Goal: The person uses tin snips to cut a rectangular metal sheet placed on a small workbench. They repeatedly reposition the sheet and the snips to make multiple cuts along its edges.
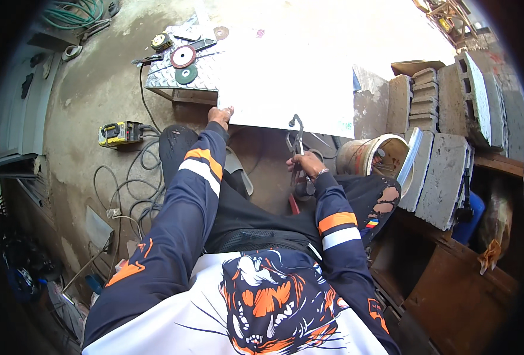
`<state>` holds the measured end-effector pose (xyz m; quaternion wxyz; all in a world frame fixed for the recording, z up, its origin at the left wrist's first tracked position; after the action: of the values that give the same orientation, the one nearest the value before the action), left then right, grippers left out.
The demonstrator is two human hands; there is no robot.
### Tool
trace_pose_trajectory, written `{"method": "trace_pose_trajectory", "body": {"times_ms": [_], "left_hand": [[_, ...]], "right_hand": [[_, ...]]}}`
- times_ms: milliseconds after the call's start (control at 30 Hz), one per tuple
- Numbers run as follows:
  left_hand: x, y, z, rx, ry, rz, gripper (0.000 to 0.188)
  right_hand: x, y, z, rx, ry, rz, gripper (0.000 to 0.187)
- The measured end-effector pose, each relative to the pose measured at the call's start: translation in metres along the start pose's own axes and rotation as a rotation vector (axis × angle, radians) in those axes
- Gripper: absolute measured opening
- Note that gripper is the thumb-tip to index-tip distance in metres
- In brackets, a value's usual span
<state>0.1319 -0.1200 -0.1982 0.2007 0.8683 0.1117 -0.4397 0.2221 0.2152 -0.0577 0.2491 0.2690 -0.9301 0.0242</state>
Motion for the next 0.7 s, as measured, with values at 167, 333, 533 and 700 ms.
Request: {"method": "trace_pose_trajectory", "body": {"times_ms": [167,333,533,700], "left_hand": [[-0.002,-0.056,-0.091,-0.284,0.21,-0.337,0.035],[0.02,-0.076,-0.092,-0.088,0.232,-0.504,0.032],[0.03,-0.09,-0.093,0.041,0.284,-0.12,0.024],[-0.03,-0.081,-0.113,0.245,0.406,0.141,0.056]], "right_hand": [[0.001,0.019,-0.007,-0.119,0.019,-0.058,0.026],[-0.014,0.031,0.021,-0.197,0.198,-0.482,0.036],[-0.023,0.035,0.026,-0.245,0.3,-0.692,0.051],[-0.033,0.051,0.007,-0.297,0.278,-0.682,0.055]]}}
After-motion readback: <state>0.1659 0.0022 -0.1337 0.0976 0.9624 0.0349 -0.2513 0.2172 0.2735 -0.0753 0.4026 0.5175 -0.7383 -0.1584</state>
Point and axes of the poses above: each hand's wrist, its own z-axis towards the middle knuckle, its own y-axis out of the back of the hand, x = y × z, the point moved 2 cm from there along z, towards the middle knuckle, and after that the axes turned 7 degrees about -z, right-handed, at the moved point
